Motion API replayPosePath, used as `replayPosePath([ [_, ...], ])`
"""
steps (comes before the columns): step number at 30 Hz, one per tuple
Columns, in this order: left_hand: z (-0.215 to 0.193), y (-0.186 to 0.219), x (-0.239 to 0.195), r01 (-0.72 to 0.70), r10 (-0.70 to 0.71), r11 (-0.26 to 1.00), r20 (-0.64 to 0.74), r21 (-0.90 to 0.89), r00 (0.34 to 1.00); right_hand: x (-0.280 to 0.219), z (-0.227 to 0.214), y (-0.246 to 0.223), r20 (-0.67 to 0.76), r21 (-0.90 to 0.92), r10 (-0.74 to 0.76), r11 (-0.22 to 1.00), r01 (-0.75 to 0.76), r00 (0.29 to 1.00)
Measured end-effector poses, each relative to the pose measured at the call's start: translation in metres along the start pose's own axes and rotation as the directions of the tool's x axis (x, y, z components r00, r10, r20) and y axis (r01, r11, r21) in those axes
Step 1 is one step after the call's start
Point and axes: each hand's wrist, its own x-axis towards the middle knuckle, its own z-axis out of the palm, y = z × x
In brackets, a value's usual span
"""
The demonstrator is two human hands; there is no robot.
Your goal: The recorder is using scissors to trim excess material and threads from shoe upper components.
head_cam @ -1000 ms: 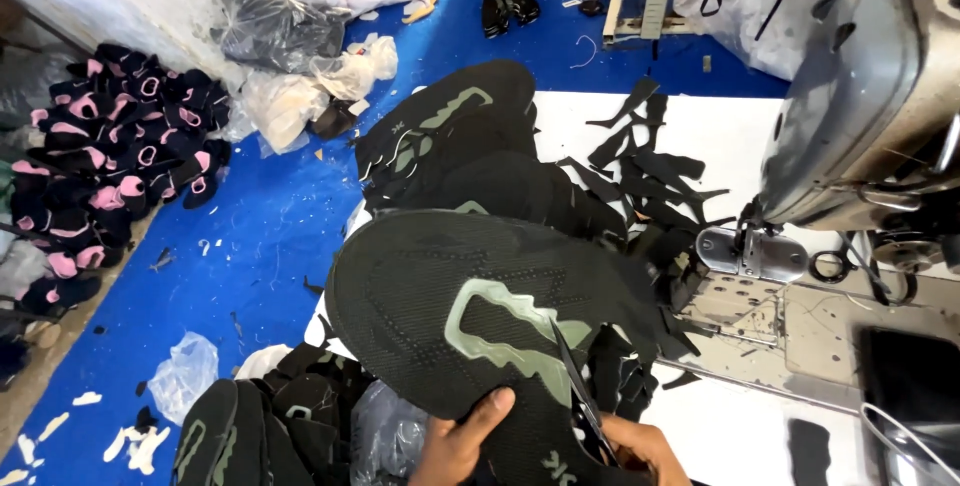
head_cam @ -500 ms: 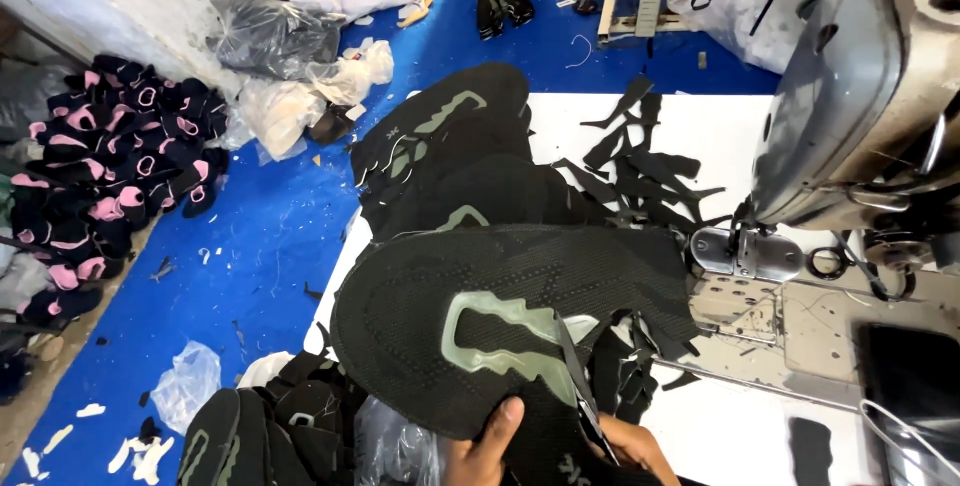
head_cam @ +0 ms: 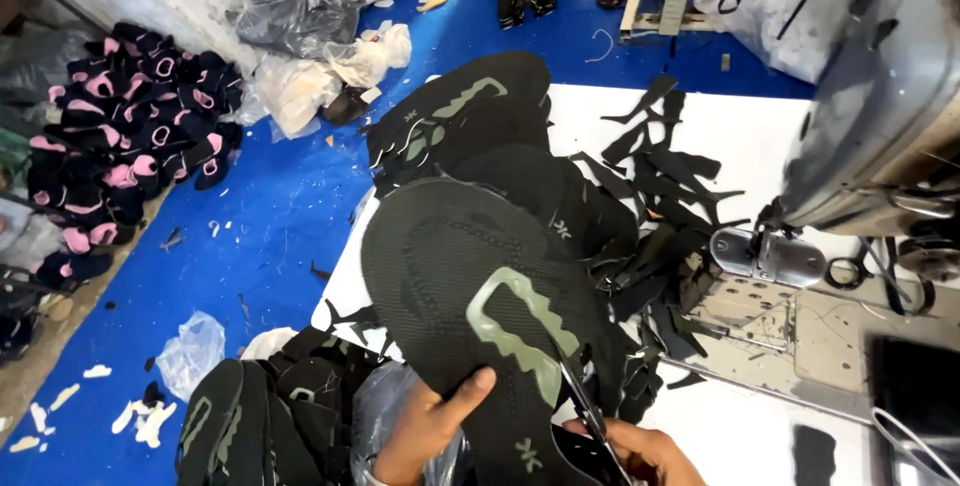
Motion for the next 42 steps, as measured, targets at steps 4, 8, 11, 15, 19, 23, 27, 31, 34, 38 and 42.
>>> replayPosePath([
  [4, 0.011, 0.035, 0.0, -0.114, 0.099, 0.983, 0.111, 0.143, 0.989, 0.002, -0.001, 0.02, 0.123, 0.364, -0.063, 0.931, 0.014, 0.99],
  [8, 0.018, 0.041, 0.004, -0.171, 0.166, 0.985, 0.121, 0.034, 0.979, -0.004, -0.011, 0.022, 0.215, 0.339, -0.059, 0.941, -0.018, 0.975],
  [11, 0.02, 0.05, 0.001, -0.21, 0.198, 0.974, 0.131, 0.084, 0.971, -0.008, -0.021, 0.014, 0.316, 0.135, 0.061, 0.985, -0.109, 0.947],
  [15, 0.019, 0.045, 0.008, -0.115, 0.091, 0.99, 0.245, 0.084, 0.965, 0.025, -0.021, 0.042, 0.227, 0.483, 0.486, 0.696, -0.531, 0.844],
  [19, 0.02, 0.048, 0.011, 0.08, -0.074, 0.997, 0.33, -0.006, 0.941, 0.054, -0.031, 0.125, 0.262, 0.383, 0.454, 0.761, -0.523, 0.852],
  [23, 0.024, 0.061, 0.012, 0.124, -0.1, 0.991, 0.361, -0.044, 0.927, 0.016, -0.004, 0.009, 0.386, 0.516, 0.02, 0.824, -0.234, 0.922],
  [27, 0.026, 0.068, 0.015, 0.098, -0.09, 0.995, 0.384, -0.003, 0.919, -0.003, 0.004, -0.027, 0.322, 0.465, -0.039, 0.877, -0.122, 0.946],
  [31, 0.028, 0.072, 0.016, 0.064, -0.084, 0.996, 0.393, 0.065, 0.916, -0.013, 0.007, -0.047, 0.201, 0.316, -0.194, 0.941, 0.124, 0.96],
  [34, 0.028, 0.072, 0.018, 0.068, -0.093, 0.995, 0.383, 0.08, 0.919, -0.017, 0.01, -0.051, 0.13, 0.202, -0.306, 0.939, 0.277, 0.943],
  [38, 0.027, 0.076, 0.018, 0.056, -0.09, 0.993, 0.368, 0.103, 0.925, -0.019, 0.009, -0.041, -0.024, -0.014, 0.062, 0.998, -0.063, 0.998],
  [42, 0.028, 0.073, 0.016, 0.08, -0.118, 0.99, 0.375, 0.113, 0.919, -0.02, 0.004, -0.03, -0.006, -0.071, 0.052, 0.996, -0.052, 0.999],
])
